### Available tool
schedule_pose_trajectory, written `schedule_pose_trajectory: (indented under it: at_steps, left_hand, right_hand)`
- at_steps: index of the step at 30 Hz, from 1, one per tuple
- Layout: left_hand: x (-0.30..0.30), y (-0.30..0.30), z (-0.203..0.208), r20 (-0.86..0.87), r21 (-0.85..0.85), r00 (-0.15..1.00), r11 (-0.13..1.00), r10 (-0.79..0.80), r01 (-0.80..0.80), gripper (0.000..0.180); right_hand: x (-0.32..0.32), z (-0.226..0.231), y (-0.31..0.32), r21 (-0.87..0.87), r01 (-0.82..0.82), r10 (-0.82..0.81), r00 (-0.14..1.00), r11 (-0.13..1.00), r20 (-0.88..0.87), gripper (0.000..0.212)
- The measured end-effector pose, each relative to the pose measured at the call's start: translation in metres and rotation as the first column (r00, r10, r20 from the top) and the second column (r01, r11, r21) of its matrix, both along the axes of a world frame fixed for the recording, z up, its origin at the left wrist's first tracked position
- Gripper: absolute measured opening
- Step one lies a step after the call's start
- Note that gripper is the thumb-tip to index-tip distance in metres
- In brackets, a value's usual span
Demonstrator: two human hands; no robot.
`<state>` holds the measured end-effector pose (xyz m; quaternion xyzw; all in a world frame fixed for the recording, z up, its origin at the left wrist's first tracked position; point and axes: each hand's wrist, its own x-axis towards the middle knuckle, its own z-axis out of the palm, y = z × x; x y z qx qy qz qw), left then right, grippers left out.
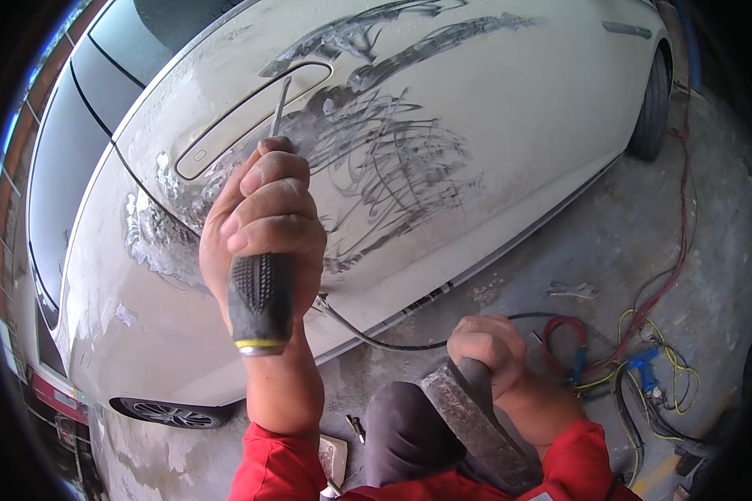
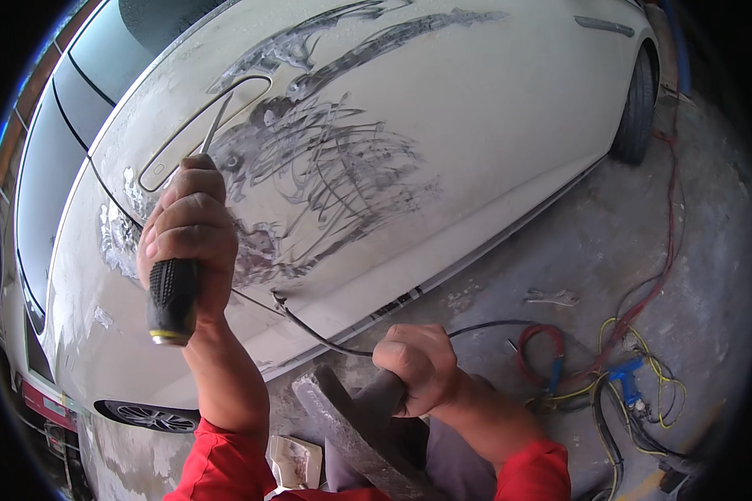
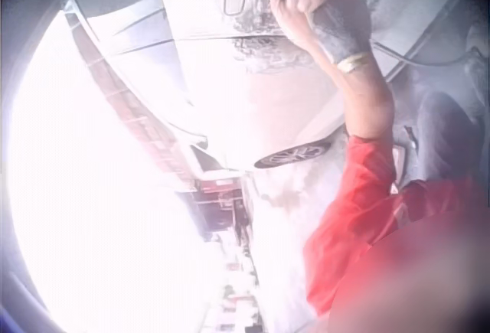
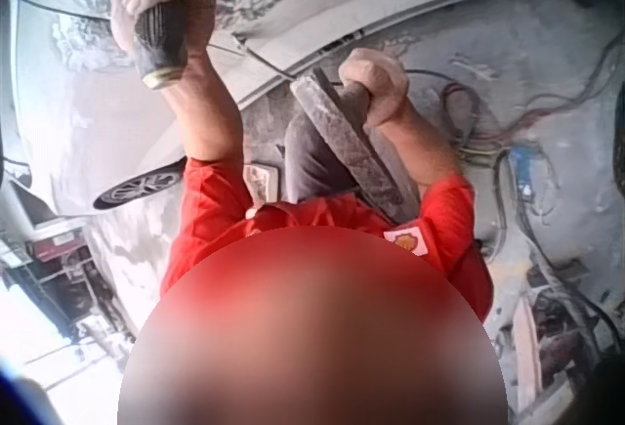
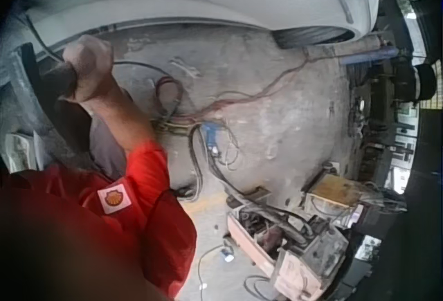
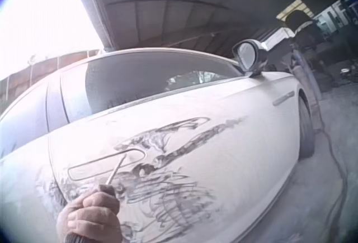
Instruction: The person uses a heat gun, a hammer, and a screwdriver to work on a dent on a car door. They then use a power sander to smooth the surface of the door.
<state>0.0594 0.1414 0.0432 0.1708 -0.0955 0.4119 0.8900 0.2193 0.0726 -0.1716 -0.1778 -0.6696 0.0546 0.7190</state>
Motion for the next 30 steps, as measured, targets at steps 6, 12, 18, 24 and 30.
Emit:
schedule_pose_trajectory:
  at_steps: [6, 12, 18, 24, 30]
  left_hand:
    - [-0.028, -0.029, -0.014, -0.021, 0.138, 0.990, 0.981, 0.142, -0.137, 0.038]
    - [-0.044, -0.027, -0.022, -0.049, 0.154, 0.980, 0.971, 0.191, -0.181, 0.037]
    - [-0.018, -0.009, -0.021, -0.182, 0.114, 0.973, 0.986, 0.145, -0.125, 0.035]
    - [-0.005, 0.013, -0.012, -0.180, -0.030, 0.982, 0.998, 0.055, -0.061, 0.020]
    - [0.006, 0.022, -0.008, -0.160, -0.032, 0.985, 0.997, 0.068, -0.074, 0.017]
  right_hand:
    - [0.008, -0.014, 0.006, -0.045, -0.023, 0.021, 0.999, 0.999, -0.037, 0.022]
    - [0.000, -0.022, 0.014, -0.066, -0.053, 0.044, 0.990, 0.996, -0.133, 0.033]
    - [0.003, -0.010, 0.008, -0.149, 0.027, -0.048, 0.990, 0.988, -0.136, 0.032]
    - [-0.001, -0.013, -0.001, -0.247, 0.053, -0.109, 0.970, 0.968, -0.217, 0.031]
    - [0.015, 0.052, -0.010, -0.389, 0.031, -0.093, 0.985, 0.921, -0.142, 0.062]
